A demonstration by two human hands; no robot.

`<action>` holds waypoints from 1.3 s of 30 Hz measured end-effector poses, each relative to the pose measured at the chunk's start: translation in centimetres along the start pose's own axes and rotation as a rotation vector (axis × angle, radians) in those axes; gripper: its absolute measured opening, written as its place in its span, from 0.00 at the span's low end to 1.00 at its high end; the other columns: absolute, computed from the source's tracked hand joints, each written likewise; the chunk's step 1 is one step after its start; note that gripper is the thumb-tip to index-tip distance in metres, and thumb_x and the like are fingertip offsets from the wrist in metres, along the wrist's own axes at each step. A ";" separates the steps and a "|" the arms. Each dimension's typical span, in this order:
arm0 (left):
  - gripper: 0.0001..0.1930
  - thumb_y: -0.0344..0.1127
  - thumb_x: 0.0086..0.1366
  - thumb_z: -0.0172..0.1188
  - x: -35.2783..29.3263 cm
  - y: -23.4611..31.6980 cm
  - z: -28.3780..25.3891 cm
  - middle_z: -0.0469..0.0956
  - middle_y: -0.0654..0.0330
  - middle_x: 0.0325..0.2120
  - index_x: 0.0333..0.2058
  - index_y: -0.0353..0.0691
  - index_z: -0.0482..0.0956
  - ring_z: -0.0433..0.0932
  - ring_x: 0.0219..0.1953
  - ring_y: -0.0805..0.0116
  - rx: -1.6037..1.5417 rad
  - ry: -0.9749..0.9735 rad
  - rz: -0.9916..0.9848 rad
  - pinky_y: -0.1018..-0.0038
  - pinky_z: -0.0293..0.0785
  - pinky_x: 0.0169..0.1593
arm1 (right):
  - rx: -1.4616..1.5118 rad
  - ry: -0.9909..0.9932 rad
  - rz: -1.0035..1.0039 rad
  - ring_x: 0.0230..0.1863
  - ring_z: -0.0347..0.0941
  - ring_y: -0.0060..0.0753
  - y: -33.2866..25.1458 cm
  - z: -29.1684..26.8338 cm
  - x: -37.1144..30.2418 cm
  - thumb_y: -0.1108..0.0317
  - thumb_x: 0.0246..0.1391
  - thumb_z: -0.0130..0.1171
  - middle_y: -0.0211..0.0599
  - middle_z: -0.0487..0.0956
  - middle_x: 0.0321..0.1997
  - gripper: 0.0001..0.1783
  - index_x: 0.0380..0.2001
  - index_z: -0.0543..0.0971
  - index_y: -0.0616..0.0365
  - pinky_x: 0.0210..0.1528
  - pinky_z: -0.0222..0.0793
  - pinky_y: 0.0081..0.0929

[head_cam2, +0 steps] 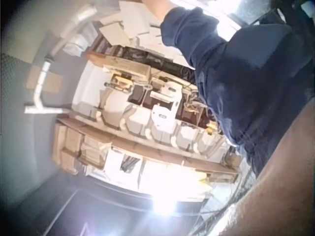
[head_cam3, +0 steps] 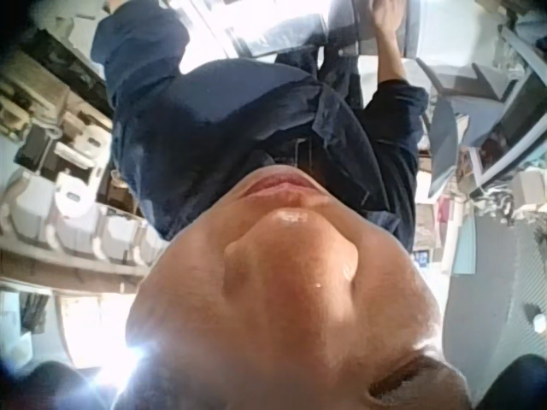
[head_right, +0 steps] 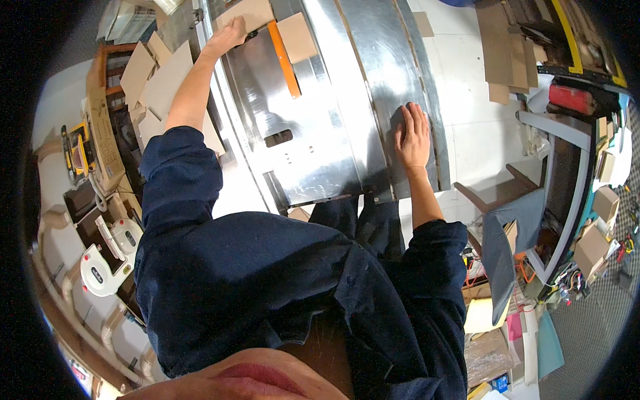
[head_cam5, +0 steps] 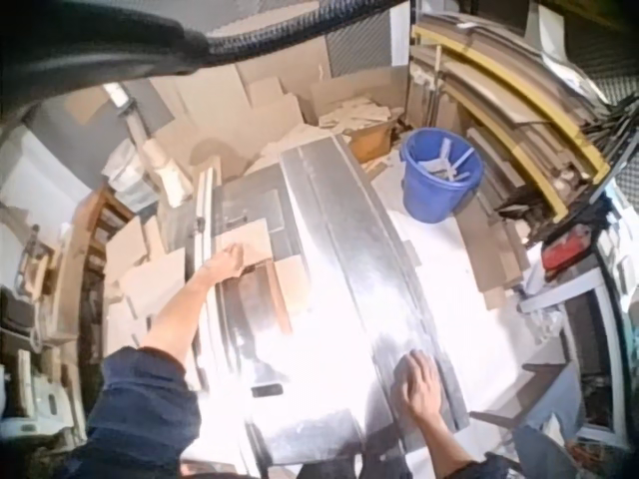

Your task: The person assembles a small wooden box by fitting pre-cut panels together, measures the box with a metal ruler, and cuts additional wooden pieces on a table saw. The person repeatedly measures and cuts pieces to fit the box.

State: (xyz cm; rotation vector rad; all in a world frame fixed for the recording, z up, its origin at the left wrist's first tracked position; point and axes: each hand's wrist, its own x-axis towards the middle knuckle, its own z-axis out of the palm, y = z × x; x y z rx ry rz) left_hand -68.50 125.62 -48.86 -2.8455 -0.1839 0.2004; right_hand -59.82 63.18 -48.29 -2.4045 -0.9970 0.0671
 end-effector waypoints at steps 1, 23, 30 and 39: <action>0.35 0.47 0.65 0.60 -0.1 -0.1 -0.1 0.77 0.37 0.46 0.62 0.30 0.59 0.81 0.46 0.42 0.027 -0.006 -0.097 0.60 0.83 0.46 | 0.000 0.012 -0.005 0.73 0.58 0.45 0.0 0.2 0.2 0.68 0.61 0.52 0.40 0.67 0.70 0.25 0.63 0.70 0.53 0.76 0.50 0.44; 0.36 0.21 0.61 0.49 -29.5 35.3 -12.4 0.57 0.61 0.71 0.68 0.53 0.64 0.58 0.71 0.54 -0.685 -0.006 -0.203 0.59 0.52 0.74 | 0.017 0.138 -0.176 0.69 0.61 0.52 1.4 1.5 -1.3 0.67 0.63 0.52 0.49 0.69 0.64 0.21 0.58 0.72 0.61 0.71 0.55 0.47; 0.24 0.32 0.70 0.49 -40.3 31.7 -6.1 0.63 0.45 0.67 0.64 0.34 0.66 0.60 0.70 0.48 -0.934 0.427 -0.811 0.60 0.54 0.72 | 0.324 0.087 -0.039 0.58 0.69 0.50 -5.7 0.8 -9.1 0.71 0.60 0.54 0.54 0.74 0.53 0.19 0.54 0.73 0.63 0.63 0.61 0.47; 0.27 0.45 0.71 0.50 -43.1 32.4 -1.1 0.69 0.51 0.64 0.64 0.40 0.69 0.58 0.71 0.53 -0.908 0.469 -0.572 0.55 0.43 0.74 | 0.519 -0.904 0.158 0.29 0.80 0.57 -26.4 6.0 -29.8 0.48 0.66 0.54 0.51 0.79 0.29 0.40 0.65 0.54 0.72 0.31 0.76 0.44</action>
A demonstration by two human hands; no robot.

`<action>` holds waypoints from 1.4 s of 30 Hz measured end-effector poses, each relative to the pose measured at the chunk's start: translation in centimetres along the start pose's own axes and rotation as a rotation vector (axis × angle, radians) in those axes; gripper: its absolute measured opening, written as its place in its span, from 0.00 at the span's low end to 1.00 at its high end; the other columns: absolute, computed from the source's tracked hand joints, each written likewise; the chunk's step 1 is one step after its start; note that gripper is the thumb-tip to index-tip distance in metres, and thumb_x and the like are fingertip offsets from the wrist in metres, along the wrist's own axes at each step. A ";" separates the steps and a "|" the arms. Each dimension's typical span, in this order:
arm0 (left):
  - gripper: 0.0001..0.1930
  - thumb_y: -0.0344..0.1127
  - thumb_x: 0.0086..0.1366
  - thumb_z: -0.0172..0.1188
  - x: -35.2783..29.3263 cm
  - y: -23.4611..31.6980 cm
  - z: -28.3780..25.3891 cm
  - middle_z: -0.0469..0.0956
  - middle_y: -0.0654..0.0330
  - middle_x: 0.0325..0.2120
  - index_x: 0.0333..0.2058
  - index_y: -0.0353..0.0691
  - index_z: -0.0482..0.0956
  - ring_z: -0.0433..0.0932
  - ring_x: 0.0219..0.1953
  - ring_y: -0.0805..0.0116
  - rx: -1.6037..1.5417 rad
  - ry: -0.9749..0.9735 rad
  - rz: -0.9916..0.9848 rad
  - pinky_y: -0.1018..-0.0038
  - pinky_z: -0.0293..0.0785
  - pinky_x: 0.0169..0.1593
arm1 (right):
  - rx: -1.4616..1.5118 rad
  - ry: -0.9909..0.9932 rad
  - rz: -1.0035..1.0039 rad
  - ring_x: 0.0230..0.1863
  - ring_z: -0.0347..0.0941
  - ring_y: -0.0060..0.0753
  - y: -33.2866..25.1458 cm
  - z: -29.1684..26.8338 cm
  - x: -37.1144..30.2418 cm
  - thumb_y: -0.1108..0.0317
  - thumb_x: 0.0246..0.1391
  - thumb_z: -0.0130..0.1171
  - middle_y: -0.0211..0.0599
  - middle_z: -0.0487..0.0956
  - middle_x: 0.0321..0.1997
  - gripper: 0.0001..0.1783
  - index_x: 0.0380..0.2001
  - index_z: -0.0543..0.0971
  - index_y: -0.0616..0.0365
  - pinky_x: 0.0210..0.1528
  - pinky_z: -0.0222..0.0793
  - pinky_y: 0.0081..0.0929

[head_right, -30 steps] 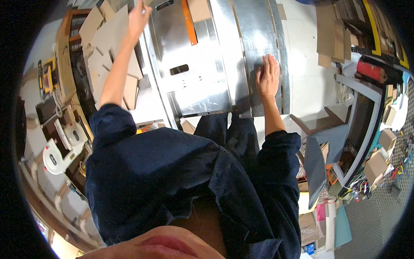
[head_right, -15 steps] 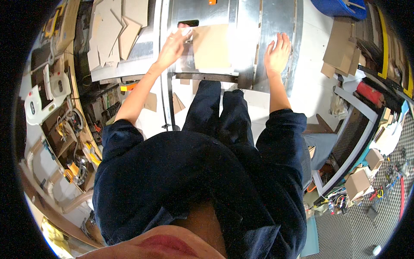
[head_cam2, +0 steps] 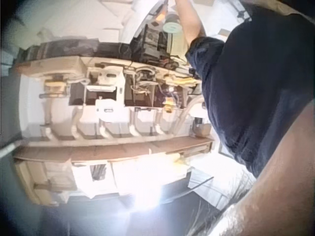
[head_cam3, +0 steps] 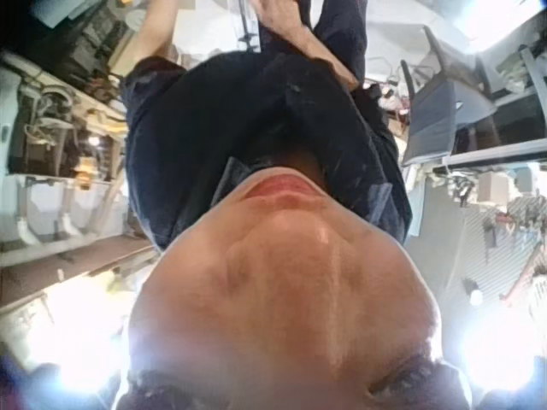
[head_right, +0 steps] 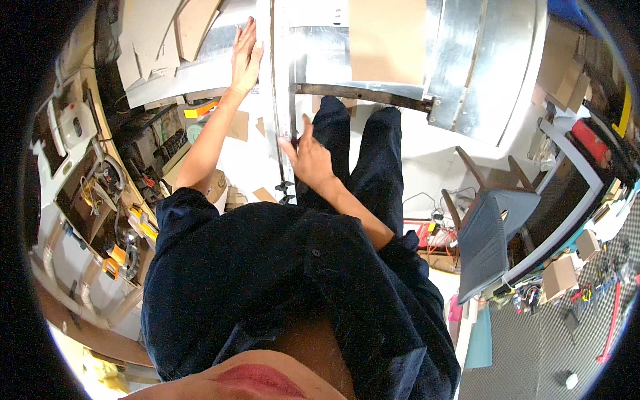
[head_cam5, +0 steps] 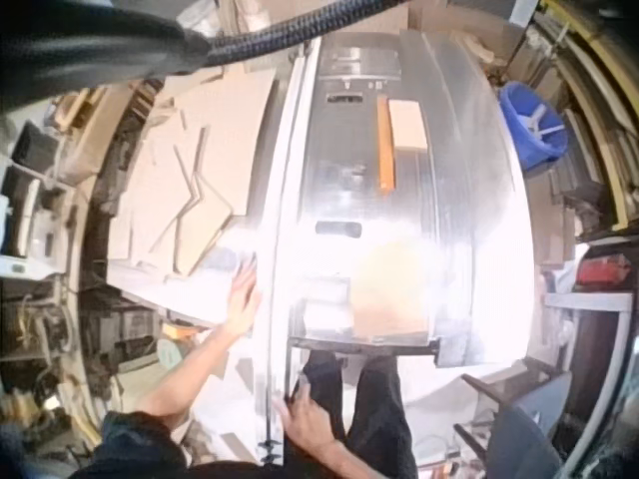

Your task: The person assembles a small wooden box by fitting pre-cut panels together, measures the box with a metal ruler, and cuts additional wooden pieces on a table saw. The person repeatedly measures and cuts pieces to fit the box.

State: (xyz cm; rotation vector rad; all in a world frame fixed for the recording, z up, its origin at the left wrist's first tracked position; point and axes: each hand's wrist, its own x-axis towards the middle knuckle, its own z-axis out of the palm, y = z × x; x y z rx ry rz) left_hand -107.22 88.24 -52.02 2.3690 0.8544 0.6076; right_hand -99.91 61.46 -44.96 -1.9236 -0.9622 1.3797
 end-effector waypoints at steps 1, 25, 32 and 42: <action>0.27 0.47 0.72 0.48 -0.1 -0.4 0.2 0.66 0.50 0.66 0.65 0.38 0.68 0.56 0.72 0.55 -0.002 -0.012 -0.007 0.56 0.41 0.75 | -0.041 -0.032 0.013 0.27 0.81 0.56 0.2 1.5 0.5 0.44 0.66 0.51 0.61 0.80 0.28 0.44 0.65 0.51 0.74 0.29 0.78 0.43; 0.31 0.43 0.66 0.50 0.9 2.4 1.3 0.65 0.38 0.64 0.64 0.28 0.66 0.58 0.70 0.43 0.017 -0.193 -0.082 0.49 0.39 0.73 | 0.349 0.057 0.296 0.48 0.78 0.69 0.6 0.8 2.9 0.44 0.64 0.54 0.76 0.75 0.50 0.46 0.67 0.52 0.71 0.50 0.77 0.49; 0.32 0.48 0.69 0.48 1.1 2.0 1.4 0.63 0.40 0.66 0.65 0.30 0.65 0.57 0.71 0.43 0.101 -0.199 0.007 0.47 0.38 0.73 | 0.346 0.058 0.291 0.43 0.80 0.69 0.8 0.5 2.8 0.48 0.63 0.57 0.72 0.79 0.44 0.44 0.67 0.52 0.69 0.45 0.79 0.49; 0.36 0.55 0.69 0.46 1.3 1.7 1.5 0.64 0.41 0.66 0.65 0.32 0.66 0.56 0.72 0.43 0.079 -0.187 -0.001 0.45 0.38 0.72 | 0.353 0.072 0.274 0.42 0.80 0.69 0.8 0.5 2.8 0.48 0.63 0.57 0.72 0.79 0.42 0.43 0.67 0.53 0.66 0.44 0.79 0.50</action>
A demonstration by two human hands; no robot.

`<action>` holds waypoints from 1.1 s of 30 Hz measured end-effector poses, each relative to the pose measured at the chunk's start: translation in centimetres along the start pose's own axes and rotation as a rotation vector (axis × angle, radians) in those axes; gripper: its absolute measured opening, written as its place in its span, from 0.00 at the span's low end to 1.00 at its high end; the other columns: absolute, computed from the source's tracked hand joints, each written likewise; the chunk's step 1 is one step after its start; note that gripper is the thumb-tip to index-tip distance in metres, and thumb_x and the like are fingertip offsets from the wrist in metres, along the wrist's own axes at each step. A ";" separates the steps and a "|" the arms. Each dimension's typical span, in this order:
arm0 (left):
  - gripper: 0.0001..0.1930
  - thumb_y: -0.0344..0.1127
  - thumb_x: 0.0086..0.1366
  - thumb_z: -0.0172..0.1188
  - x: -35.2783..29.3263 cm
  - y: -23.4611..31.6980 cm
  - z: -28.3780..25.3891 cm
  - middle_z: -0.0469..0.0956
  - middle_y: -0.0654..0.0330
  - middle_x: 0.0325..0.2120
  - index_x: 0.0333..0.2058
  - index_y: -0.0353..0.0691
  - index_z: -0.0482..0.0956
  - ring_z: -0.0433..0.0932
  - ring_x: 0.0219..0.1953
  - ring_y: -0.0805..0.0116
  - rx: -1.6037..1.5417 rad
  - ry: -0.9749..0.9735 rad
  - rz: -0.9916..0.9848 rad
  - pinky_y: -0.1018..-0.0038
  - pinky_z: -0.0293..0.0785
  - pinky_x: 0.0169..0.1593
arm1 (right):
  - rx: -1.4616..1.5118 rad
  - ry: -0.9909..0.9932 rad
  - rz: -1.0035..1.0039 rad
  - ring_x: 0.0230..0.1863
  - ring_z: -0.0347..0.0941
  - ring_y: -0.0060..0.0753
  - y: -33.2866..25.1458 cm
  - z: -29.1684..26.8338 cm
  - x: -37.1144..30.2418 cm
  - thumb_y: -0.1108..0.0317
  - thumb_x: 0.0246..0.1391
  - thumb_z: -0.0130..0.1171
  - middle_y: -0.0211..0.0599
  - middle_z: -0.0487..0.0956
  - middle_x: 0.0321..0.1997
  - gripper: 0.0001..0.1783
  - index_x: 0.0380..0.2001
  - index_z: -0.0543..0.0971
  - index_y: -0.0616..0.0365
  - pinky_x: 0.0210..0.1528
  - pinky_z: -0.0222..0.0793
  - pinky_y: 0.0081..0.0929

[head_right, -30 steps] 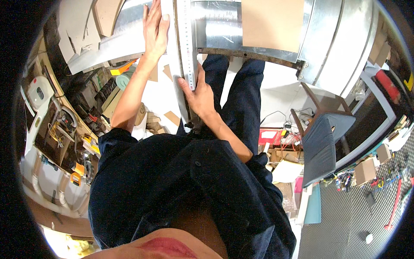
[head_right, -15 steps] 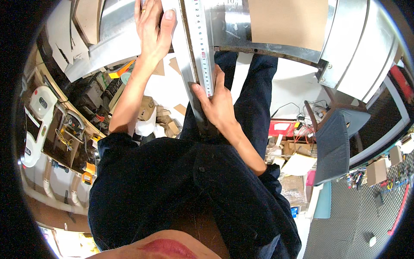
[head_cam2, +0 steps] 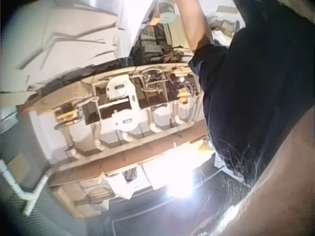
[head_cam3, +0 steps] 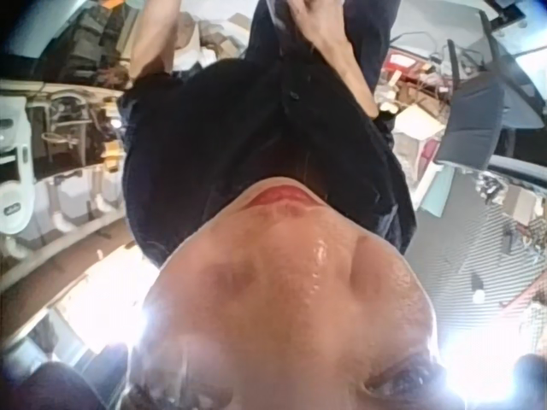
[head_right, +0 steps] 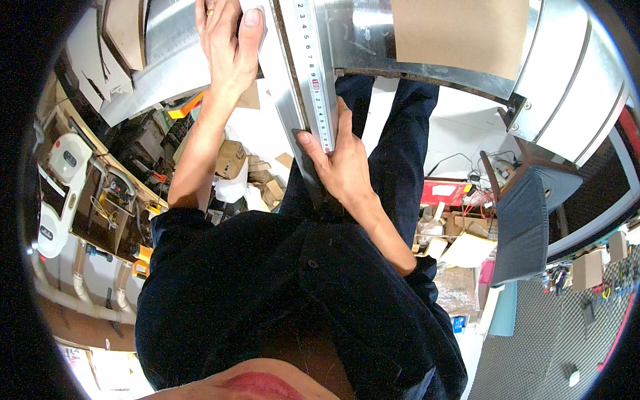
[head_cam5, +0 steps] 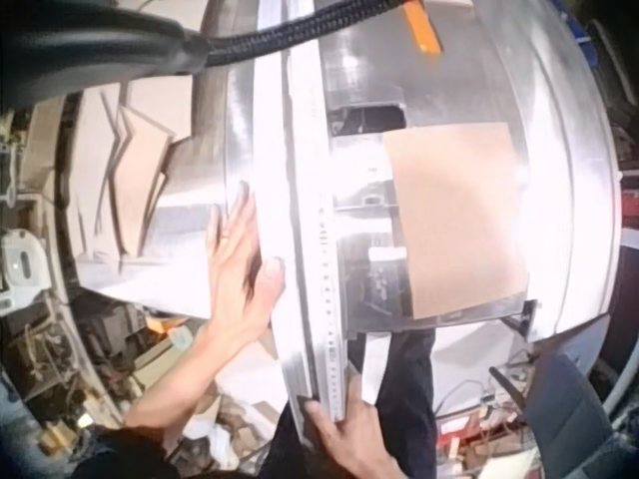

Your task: The person assembles a small wooden box by fitting pre-cut panels together, measures the box with a metal ruler, and cuts additional wooden pieces on a table saw. The person repeatedly measures and cuts pieces to fit the box.

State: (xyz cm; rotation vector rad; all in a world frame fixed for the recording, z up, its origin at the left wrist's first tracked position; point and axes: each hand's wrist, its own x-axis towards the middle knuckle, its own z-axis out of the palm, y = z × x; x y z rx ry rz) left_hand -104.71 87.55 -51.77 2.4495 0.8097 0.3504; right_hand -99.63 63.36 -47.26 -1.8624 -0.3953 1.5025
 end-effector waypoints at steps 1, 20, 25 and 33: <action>0.36 0.56 0.69 0.45 0.0 0.0 0.0 0.64 0.41 0.66 0.65 0.32 0.66 0.56 0.72 0.43 -0.001 0.001 -0.002 0.45 0.38 0.72 | -0.004 0.006 -0.013 0.42 0.80 0.69 0.1 0.1 0.0 0.47 0.63 0.57 0.72 0.79 0.42 0.43 0.67 0.53 0.66 0.44 0.79 0.50; 0.36 0.55 0.67 0.49 0.1 0.2 -0.1 0.64 0.41 0.65 0.64 0.30 0.66 0.55 0.72 0.42 0.008 0.000 0.025 0.44 0.37 0.72 | 0.022 -0.024 0.051 0.45 0.74 0.60 0.3 -0.4 0.3 0.41 0.61 0.58 0.63 0.73 0.45 0.40 0.56 0.67 0.70 0.48 0.73 0.52; 0.37 0.55 0.66 0.50 0.0 0.1 -0.2 0.64 0.41 0.66 0.64 0.31 0.67 0.55 0.72 0.43 0.004 0.005 0.022 0.44 0.37 0.72 | 0.011 -0.022 0.010 0.45 0.73 0.58 0.3 -0.5 0.5 0.41 0.61 0.58 0.62 0.73 0.44 0.38 0.54 0.67 0.70 0.48 0.72 0.51; 0.36 0.54 0.65 0.52 0.2 0.2 -0.1 0.64 0.43 0.66 0.65 0.32 0.66 0.54 0.72 0.44 0.003 0.001 0.024 0.44 0.35 0.72 | 0.038 0.017 0.065 0.37 0.80 0.56 -0.2 -0.5 0.1 0.43 0.60 0.60 0.59 0.78 0.38 0.33 0.49 0.69 0.66 0.37 0.76 0.46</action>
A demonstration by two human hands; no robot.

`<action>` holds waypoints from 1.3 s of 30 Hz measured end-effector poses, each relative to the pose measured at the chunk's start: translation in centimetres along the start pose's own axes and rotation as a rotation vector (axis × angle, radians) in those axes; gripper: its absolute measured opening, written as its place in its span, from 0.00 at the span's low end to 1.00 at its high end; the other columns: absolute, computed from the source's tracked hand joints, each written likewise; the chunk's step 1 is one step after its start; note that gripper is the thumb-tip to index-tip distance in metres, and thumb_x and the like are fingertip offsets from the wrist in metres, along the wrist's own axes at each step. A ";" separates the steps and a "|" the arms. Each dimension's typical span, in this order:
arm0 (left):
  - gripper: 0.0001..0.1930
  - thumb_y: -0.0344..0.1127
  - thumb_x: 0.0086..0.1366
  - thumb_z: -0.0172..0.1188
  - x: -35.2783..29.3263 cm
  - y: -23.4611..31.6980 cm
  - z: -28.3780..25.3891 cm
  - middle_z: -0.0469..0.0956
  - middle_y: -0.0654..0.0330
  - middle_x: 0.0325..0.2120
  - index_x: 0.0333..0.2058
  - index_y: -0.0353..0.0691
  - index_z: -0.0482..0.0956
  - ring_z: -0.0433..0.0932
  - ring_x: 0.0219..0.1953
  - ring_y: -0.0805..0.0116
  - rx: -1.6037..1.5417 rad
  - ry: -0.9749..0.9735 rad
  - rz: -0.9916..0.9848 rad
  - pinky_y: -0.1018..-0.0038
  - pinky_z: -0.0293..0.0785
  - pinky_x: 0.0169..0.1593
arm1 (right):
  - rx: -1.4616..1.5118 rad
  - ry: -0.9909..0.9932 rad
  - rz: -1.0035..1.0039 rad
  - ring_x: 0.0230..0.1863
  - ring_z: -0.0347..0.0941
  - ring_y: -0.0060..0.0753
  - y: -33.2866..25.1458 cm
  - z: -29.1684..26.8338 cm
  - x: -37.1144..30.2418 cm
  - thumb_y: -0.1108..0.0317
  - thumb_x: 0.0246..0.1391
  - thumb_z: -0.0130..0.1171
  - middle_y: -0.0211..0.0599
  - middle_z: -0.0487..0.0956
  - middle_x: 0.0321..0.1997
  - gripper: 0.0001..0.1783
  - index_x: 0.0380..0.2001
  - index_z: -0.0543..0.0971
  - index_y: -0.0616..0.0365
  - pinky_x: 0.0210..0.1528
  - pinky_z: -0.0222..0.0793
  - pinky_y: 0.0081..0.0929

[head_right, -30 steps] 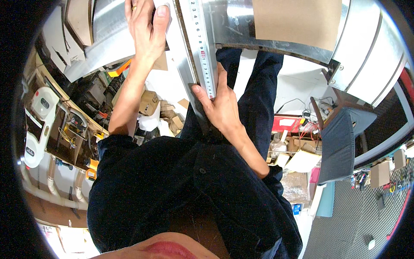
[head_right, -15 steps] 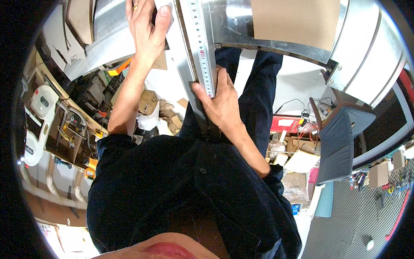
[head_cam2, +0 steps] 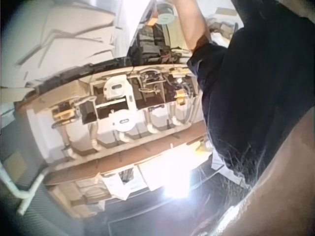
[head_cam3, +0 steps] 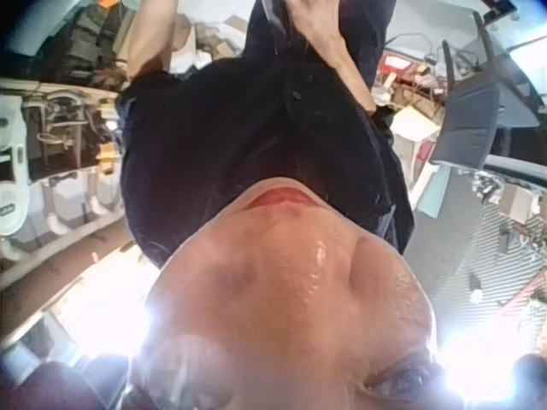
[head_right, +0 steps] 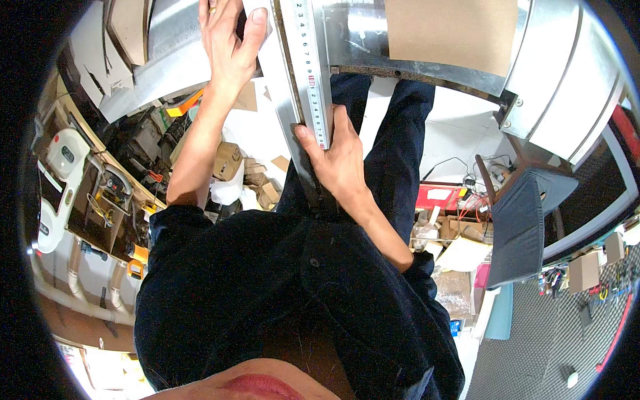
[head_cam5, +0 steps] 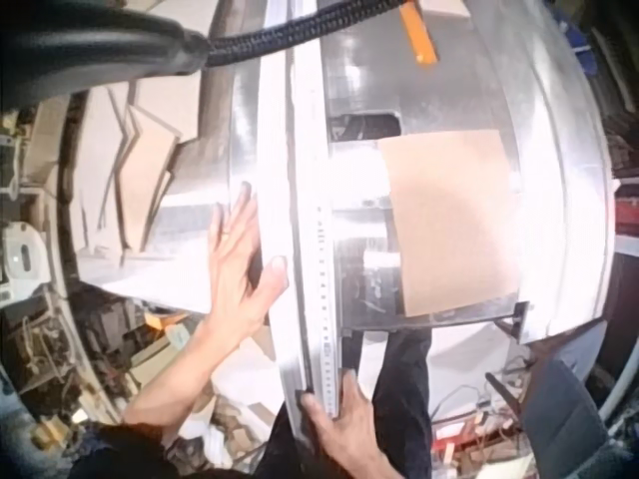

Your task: The person assembles a small wooden box by fitting pre-cut panels together, measures the box with a metal ruler, and cuts additional wooden pieces on a table saw. The person repeatedly measures and cuts pieces to fit the box.

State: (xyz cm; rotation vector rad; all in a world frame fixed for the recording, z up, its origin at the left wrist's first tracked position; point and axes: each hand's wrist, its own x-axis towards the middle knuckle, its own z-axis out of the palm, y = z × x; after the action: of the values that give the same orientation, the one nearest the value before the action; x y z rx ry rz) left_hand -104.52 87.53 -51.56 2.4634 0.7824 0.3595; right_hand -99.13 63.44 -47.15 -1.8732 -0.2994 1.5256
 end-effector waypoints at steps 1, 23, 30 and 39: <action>0.37 0.53 0.65 0.52 -0.1 0.1 0.1 0.64 0.43 0.66 0.65 0.32 0.66 0.54 0.73 0.44 -0.002 0.004 -0.001 0.44 0.34 0.72 | -0.045 0.008 -0.021 0.35 0.80 0.57 0.1 0.0 -0.1 0.43 0.61 0.60 0.59 0.78 0.37 0.33 0.48 0.69 0.66 0.36 0.76 0.46; 0.45 0.50 0.57 0.66 8.7 11.9 1.9 0.63 0.51 0.67 0.67 0.33 0.59 0.65 0.68 0.63 0.831 -0.356 0.072 0.66 0.56 0.71 | -0.728 0.908 -0.906 0.61 0.65 0.56 -5.3 -33.3 10.2 0.64 0.62 0.55 0.51 0.70 0.59 0.20 0.53 0.72 0.64 0.65 0.59 0.48; 0.43 0.46 0.59 0.66 14.3 10.2 1.8 0.63 0.51 0.67 0.68 0.34 0.58 0.64 0.68 0.65 0.846 -0.386 0.040 0.68 0.58 0.70 | -0.717 0.883 -0.860 0.64 0.62 0.56 -5.1 -33.4 10.0 0.64 0.61 0.56 0.51 0.69 0.61 0.21 0.53 0.71 0.64 0.70 0.55 0.51; 0.41 0.47 0.64 0.61 23.4 7.9 0.7 0.61 0.52 0.69 0.69 0.34 0.55 0.58 0.71 0.66 0.870 -0.477 0.031 0.70 0.56 0.72 | -0.727 0.843 -0.754 0.68 0.59 0.56 -5.2 -33.7 10.1 0.63 0.63 0.55 0.50 0.68 0.63 0.21 0.55 0.70 0.61 0.73 0.51 0.50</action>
State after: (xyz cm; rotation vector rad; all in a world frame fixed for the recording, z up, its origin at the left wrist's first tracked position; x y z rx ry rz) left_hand -82.01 95.72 -45.66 3.1413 0.7849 -0.6917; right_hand -63.72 60.73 -49.29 -2.3366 -1.0867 0.0491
